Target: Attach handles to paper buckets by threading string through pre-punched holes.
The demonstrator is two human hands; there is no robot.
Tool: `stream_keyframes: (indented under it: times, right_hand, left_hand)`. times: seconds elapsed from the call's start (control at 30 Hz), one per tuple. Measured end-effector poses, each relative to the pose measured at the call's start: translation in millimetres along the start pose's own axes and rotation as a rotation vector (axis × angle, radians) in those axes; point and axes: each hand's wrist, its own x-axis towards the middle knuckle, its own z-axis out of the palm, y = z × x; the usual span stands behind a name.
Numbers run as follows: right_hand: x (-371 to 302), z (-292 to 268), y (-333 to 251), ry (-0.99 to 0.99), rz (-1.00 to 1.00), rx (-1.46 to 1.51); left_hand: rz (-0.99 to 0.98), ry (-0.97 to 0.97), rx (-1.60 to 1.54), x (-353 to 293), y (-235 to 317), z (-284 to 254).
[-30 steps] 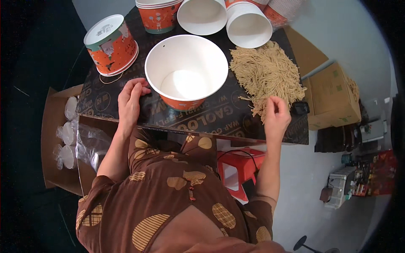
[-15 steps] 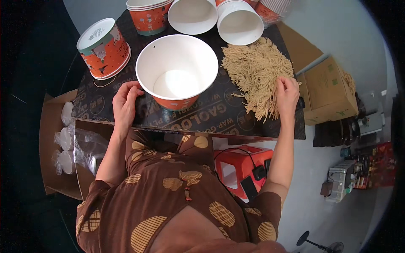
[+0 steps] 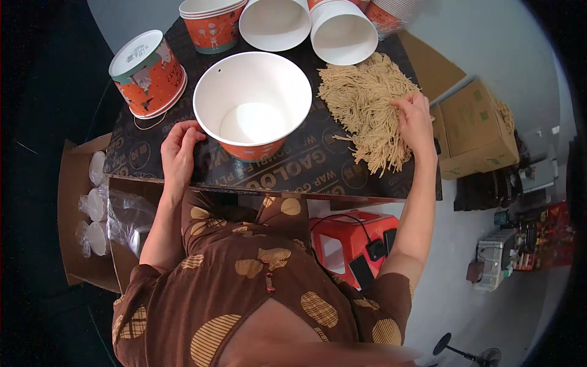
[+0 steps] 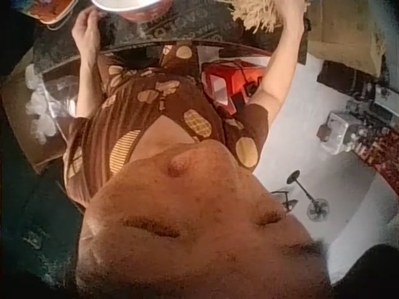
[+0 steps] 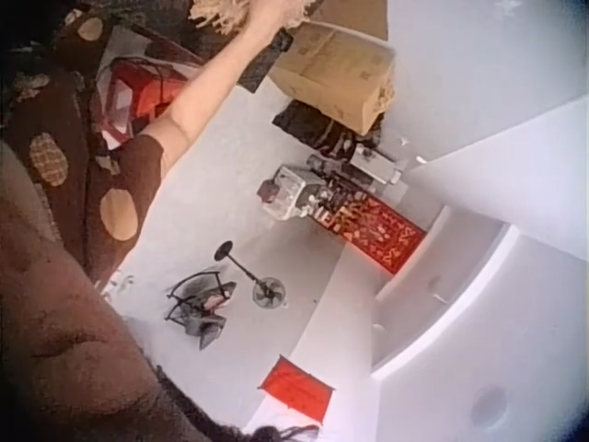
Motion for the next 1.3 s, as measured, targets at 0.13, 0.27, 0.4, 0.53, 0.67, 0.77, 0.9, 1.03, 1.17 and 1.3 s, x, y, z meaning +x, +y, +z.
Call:
stream_keyframes:
  times: [0.13, 0.27, 0.4, 0.53, 0.67, 0.77, 0.9, 1.03, 1.17, 1.3]
  right_hand:
    - [3.3, 1.3, 0.6, -0.056, -0.080, -0.045]
    - [2.0, -1.9, -6.8, 0.026, -0.055, 0.017]
    - [-8.5, -1.1, -37.5, 0.094, -0.168, 0.029]
    - [-35.2, 13.4, -92.5, 0.049, -0.355, 0.071]
    - [-61.1, 23.6, -135.8, -0.003, -0.396, 0.240]
    - [-68.8, 25.4, -155.2, 0.104, -0.404, 0.298]
    - [-85.1, 21.2, -171.4, 0.121, -0.379, 0.318]
    - [-101.3, 24.2, -187.4, 0.146, -0.434, 0.441]
    - [-107.6, 21.4, -195.1, 0.153, -0.374, 0.511]
    - [-102.9, 17.7, -200.1, 0.215, -0.244, 0.561]
  left_hand:
    - [0.009, -0.014, -0.008, 1.4, -2.0, 0.0]
    - [0.022, -0.011, -0.053, 0.8, -4.3, 0.0]
    - [0.018, -0.005, -0.044, -1.4, -5.5, -1.1]
    - [0.023, -0.002, -0.028, -3.2, -8.7, -2.2]
    - [0.077, 0.059, -0.072, -11.7, -4.5, 0.0]
    - [0.343, 0.056, 0.188, -39.2, 21.4, 6.8]
    - [0.411, -0.225, 0.067, -68.8, 42.2, 27.2]
    - [0.386, -0.475, 0.061, -71.3, 51.3, 44.5]
    - [0.247, -0.697, 0.030, -65.8, 61.1, 57.4]
    - [-0.347, -0.829, -0.459, -76.7, 64.8, 75.8]
